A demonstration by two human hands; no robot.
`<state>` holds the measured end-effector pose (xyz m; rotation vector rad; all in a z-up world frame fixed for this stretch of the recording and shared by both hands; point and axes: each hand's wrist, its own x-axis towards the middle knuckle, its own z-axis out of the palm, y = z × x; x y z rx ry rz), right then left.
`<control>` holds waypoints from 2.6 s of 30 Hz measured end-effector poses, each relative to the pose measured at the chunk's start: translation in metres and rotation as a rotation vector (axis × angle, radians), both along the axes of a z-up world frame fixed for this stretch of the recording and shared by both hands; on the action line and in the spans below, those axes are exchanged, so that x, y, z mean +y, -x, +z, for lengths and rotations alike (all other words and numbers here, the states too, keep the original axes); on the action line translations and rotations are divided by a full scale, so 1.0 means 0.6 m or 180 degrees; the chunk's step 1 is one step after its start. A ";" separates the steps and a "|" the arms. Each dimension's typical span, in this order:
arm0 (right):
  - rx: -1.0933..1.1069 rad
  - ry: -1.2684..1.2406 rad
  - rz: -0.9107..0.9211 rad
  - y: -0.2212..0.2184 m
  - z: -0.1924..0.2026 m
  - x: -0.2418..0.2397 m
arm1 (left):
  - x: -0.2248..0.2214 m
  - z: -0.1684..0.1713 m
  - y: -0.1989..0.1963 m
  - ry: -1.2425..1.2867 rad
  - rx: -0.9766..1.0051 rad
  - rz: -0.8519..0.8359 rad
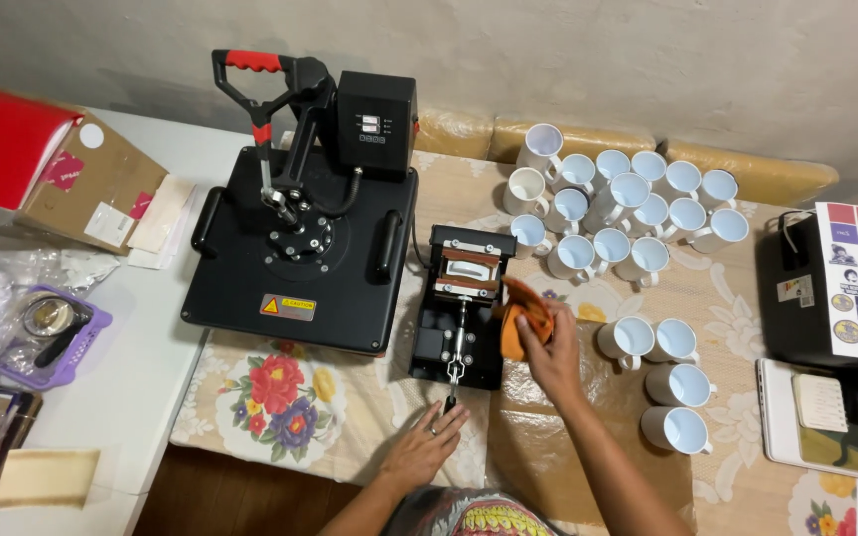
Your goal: Wiping mugs with a cloth and placing them into a heat press for printing
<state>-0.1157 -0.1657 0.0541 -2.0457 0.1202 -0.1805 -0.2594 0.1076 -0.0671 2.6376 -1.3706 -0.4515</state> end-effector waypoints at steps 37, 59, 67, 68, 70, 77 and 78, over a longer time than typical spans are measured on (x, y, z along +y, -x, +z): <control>0.1741 0.1832 0.0681 -0.091 -0.095 -0.143 | -0.044 -0.020 0.029 0.0429 0.0447 0.1220; 0.0797 0.0947 -0.1556 0.307 -0.310 -0.215 | -0.020 0.019 0.010 0.0436 -0.0102 0.0336; 0.0578 0.1149 -0.1804 0.312 -0.299 -0.227 | -0.037 0.061 0.020 0.0186 -0.0002 0.0498; 0.0568 0.1134 -0.1799 0.306 -0.304 -0.234 | -0.046 0.065 0.019 0.0175 -0.0016 0.0504; 0.0407 0.1198 -0.1621 0.308 -0.315 -0.247 | -0.061 0.071 0.028 -0.0103 -0.0010 0.0698; 0.0205 0.1135 -0.1367 0.305 -0.282 -0.270 | -0.112 -0.015 0.070 -0.0209 -0.0107 0.1109; 0.0274 0.1095 -0.1398 0.301 -0.281 -0.274 | -0.119 -0.033 0.078 -0.0054 -0.0200 0.1265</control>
